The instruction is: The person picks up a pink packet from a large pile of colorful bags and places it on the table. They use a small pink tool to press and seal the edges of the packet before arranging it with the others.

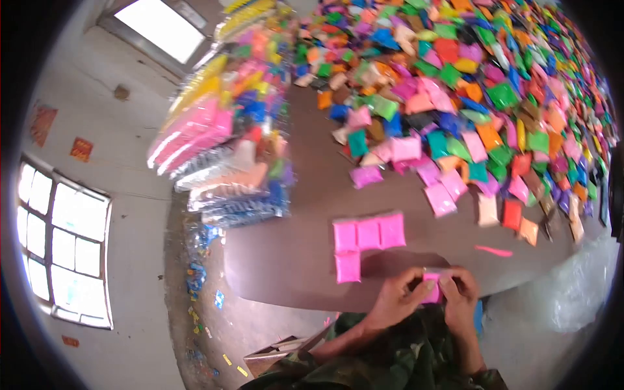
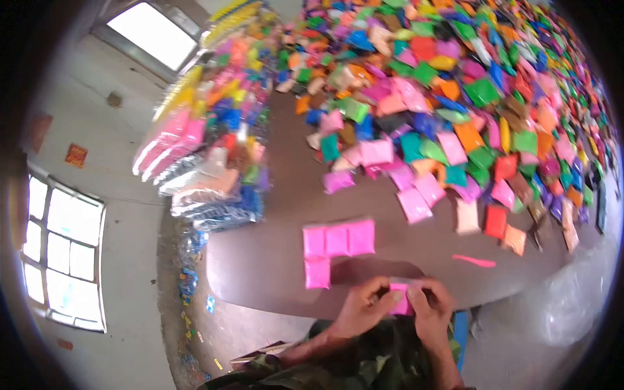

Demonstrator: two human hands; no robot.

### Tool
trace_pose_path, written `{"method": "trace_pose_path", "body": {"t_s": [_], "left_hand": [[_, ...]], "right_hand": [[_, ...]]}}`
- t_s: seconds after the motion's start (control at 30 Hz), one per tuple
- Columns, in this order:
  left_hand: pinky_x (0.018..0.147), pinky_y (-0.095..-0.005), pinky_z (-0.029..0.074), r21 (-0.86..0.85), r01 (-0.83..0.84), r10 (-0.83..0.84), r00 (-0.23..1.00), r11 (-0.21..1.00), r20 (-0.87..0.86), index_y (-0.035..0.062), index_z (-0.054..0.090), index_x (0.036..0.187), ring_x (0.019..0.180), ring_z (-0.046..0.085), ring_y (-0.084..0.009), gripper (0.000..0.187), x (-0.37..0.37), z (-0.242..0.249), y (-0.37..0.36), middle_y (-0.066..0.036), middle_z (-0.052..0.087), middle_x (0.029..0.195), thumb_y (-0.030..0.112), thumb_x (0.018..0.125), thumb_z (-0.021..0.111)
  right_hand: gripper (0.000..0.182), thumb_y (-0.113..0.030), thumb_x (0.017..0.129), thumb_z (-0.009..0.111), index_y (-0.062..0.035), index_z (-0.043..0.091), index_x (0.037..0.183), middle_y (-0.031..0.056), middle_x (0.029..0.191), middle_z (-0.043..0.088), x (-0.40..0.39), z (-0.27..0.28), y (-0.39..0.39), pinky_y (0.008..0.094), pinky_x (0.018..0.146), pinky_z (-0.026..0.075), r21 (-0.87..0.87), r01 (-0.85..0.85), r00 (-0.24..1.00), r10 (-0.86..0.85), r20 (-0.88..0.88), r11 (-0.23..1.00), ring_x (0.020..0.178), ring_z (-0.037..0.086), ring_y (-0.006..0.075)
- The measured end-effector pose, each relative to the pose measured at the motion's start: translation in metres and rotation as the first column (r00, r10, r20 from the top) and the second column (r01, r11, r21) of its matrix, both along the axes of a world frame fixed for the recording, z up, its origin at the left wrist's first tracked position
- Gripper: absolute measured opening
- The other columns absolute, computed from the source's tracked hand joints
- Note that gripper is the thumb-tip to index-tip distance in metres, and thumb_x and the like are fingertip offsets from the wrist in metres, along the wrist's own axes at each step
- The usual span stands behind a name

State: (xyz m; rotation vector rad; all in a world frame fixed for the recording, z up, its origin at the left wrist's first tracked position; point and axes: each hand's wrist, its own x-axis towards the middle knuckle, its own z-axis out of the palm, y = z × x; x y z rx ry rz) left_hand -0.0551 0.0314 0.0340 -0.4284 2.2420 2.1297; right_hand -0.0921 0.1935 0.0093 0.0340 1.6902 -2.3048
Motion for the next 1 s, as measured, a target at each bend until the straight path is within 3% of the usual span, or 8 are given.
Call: {"method": "trace_pose_path", "body": {"t_s": [0.03, 0.07, 0.1, 0.3, 0.47, 0.67, 0.87, 1.0], "left_hand": [[0.058, -0.0186, 0.037, 0.021, -0.005, 0.005, 1.0, 1.0, 0.022, 0.0005, 0.069, 0.114, 0.071, 0.046, 0.0012, 0.019, -0.001, 0.008, 0.004, 0.008, 0.058, 0.086, 0.01, 0.099, 0.073], [0.069, -0.0235, 0.051, 0.078, 0.014, -0.013, 1.0, 0.997, -0.011, -0.0006, 0.07, 0.113, 0.083, 0.058, -0.0029, 0.021, 0.0, -0.004, 0.003, 0.001, 0.069, 0.091, 0.013, 0.097, 0.074], [0.068, -0.023, 0.05, 0.118, 0.072, -0.084, 0.991, 0.99, 0.105, -0.0009, 0.071, 0.113, 0.082, 0.058, -0.0025, 0.02, 0.003, -0.006, -0.002, 0.002, 0.068, 0.089, 0.011, 0.097, 0.074], [0.065, -0.0231, 0.048, -0.007, 0.041, -0.041, 0.999, 0.999, -0.006, -0.0031, 0.071, 0.11, 0.076, 0.057, -0.0029, 0.014, 0.002, -0.004, -0.002, 0.002, 0.068, 0.084, 0.007, 0.099, 0.07], [0.065, -0.0238, 0.048, -0.128, 0.049, -0.058, 0.996, 0.991, -0.069, -0.0032, 0.07, 0.111, 0.076, 0.057, -0.003, 0.016, 0.003, -0.011, -0.005, 0.001, 0.069, 0.085, 0.009, 0.1, 0.07], [0.062, -0.02, 0.044, 0.206, -0.064, 0.061, 0.998, 0.977, 0.02, -0.0037, 0.069, 0.112, 0.073, 0.053, -0.0017, 0.019, 0.001, -0.003, 0.01, 0.006, 0.065, 0.085, 0.012, 0.102, 0.07], [0.059, -0.0199, 0.041, -0.066, 0.067, -0.064, 0.997, 0.996, 0.043, -0.0023, 0.069, 0.106, 0.07, 0.05, -0.0006, 0.015, 0.007, -0.012, -0.005, 0.005, 0.063, 0.078, 0.012, 0.101, 0.071], [0.058, -0.0214, 0.042, -0.061, 0.018, -0.02, 0.999, 0.998, -0.035, -0.0024, 0.068, 0.103, 0.069, 0.051, -0.0017, 0.016, 0.004, -0.016, -0.005, 0.003, 0.064, 0.077, 0.012, 0.1, 0.072]], "right_hand": [[0.009, -0.003, 0.099, 0.068, 0.0026, 0.068, 0.107, 0.0012, 0.096, 0.068, 0.001, -0.003, 0.0, 0.0236, 0.074, 0.049, 0.034, 0.008, 0.999, -0.007, -0.038, 0.999, 0.086, 0.059, 0.0057], [0.01, -0.003, 0.099, 0.068, 0.0028, 0.069, 0.107, 0.0012, 0.097, 0.068, 0.002, -0.008, 0.0, 0.0236, 0.074, 0.049, 0.08, 0.023, 0.997, -0.018, -0.071, 0.997, 0.086, 0.06, 0.0058], [0.01, -0.004, 0.1, 0.068, 0.0029, 0.069, 0.107, 0.0008, 0.097, 0.068, 0.005, -0.008, 0.0, 0.0236, 0.075, 0.049, 0.055, 0.028, 0.999, -0.025, -0.046, 0.998, 0.086, 0.06, 0.0061], [0.021, -0.004, 0.102, 0.068, 0.0035, 0.065, 0.121, 0.0017, 0.103, 0.067, -0.002, 0.012, -0.009, 0.0252, 0.082, 0.052, -0.101, -0.042, 0.999, 0.046, 0.03, 0.994, 0.094, 0.062, 0.0082], [0.023, -0.004, 0.103, 0.067, 0.0036, 0.063, 0.124, 0.003, 0.106, 0.068, -0.005, 0.002, -0.002, 0.0268, 0.085, 0.054, -0.074, -0.178, 0.984, 0.178, -0.006, 0.981, 0.096, 0.063, 0.0085], [0.021, -0.004, 0.102, 0.067, 0.004, 0.064, 0.122, 0.0038, 0.104, 0.07, -0.003, -0.001, -0.003, 0.0261, 0.081, 0.055, -0.082, -0.068, 0.997, 0.07, 0.017, 0.994, 0.093, 0.064, 0.0083], [0.023, -0.005, 0.102, 0.068, 0.0042, 0.063, 0.123, 0.0028, 0.104, 0.067, -0.004, 0.004, -0.006, 0.0256, 0.08, 0.055, -0.051, -0.094, 0.996, 0.093, -0.006, 0.994, 0.092, 0.063, 0.0077], [0.024, -0.006, 0.102, 0.068, 0.0041, 0.062, 0.123, 0.0008, 0.102, 0.063, -0.007, -0.004, 0.0, 0.0243, 0.076, 0.052, -0.075, -0.205, 0.979, 0.204, -0.02, 0.976, 0.089, 0.06, 0.0064]]}}
